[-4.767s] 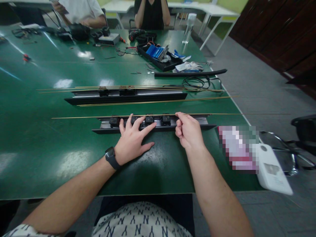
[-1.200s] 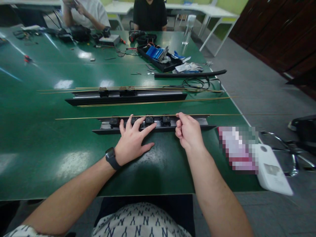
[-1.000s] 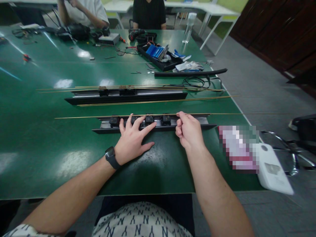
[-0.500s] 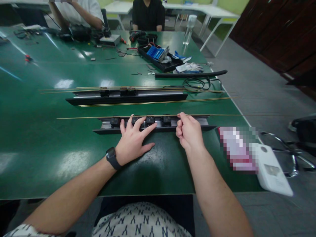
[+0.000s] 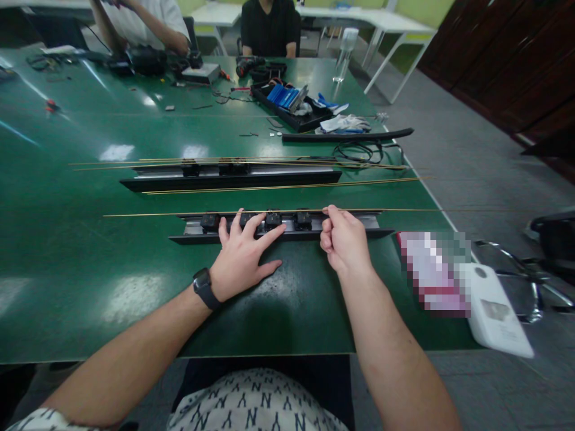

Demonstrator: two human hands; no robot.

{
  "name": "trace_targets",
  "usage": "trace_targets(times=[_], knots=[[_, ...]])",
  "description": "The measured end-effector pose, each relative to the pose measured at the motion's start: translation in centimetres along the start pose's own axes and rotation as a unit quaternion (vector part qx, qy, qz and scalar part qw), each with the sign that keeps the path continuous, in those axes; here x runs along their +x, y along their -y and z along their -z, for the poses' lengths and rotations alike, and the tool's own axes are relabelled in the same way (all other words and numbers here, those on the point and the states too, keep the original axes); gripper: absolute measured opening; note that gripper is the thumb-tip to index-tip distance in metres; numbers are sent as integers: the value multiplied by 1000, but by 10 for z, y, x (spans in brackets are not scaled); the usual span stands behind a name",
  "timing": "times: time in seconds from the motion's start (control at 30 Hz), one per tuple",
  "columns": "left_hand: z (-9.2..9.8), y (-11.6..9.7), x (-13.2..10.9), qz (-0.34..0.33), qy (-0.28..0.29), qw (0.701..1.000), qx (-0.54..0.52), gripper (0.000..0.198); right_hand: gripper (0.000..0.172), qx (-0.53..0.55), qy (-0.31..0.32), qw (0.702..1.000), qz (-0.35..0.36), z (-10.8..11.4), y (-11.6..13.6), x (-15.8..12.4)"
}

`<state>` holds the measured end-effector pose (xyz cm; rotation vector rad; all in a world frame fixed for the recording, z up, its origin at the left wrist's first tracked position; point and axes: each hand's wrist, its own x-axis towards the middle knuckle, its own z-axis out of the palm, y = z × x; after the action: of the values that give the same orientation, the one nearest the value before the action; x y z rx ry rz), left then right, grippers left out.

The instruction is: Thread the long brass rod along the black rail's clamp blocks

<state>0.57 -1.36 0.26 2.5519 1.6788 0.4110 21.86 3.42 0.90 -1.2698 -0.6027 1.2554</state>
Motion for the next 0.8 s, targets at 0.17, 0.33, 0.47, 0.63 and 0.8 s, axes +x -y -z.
trace_targets(times=[0.17, 0.33, 0.47, 0.63, 0.8], knots=[[1, 0, 0, 2, 2, 1000, -4, 76, 19, -10, 6, 1000, -7, 0, 1, -1], [1, -1, 0, 3, 6, 1000, -3, 74, 20, -13, 7, 1000, -6, 0, 1, 0], [1, 0, 0, 3, 5, 1000, 1, 75, 17, -7, 3, 1000, -5, 0, -1, 1], [0, 0, 0, 2, 0, 1000, 6, 75, 20, -3, 1, 1000, -7, 0, -1, 1], [0, -1, 0, 0, 0, 1000, 5, 75, 20, -3, -4, 1000, -7, -1, -1, 1]])
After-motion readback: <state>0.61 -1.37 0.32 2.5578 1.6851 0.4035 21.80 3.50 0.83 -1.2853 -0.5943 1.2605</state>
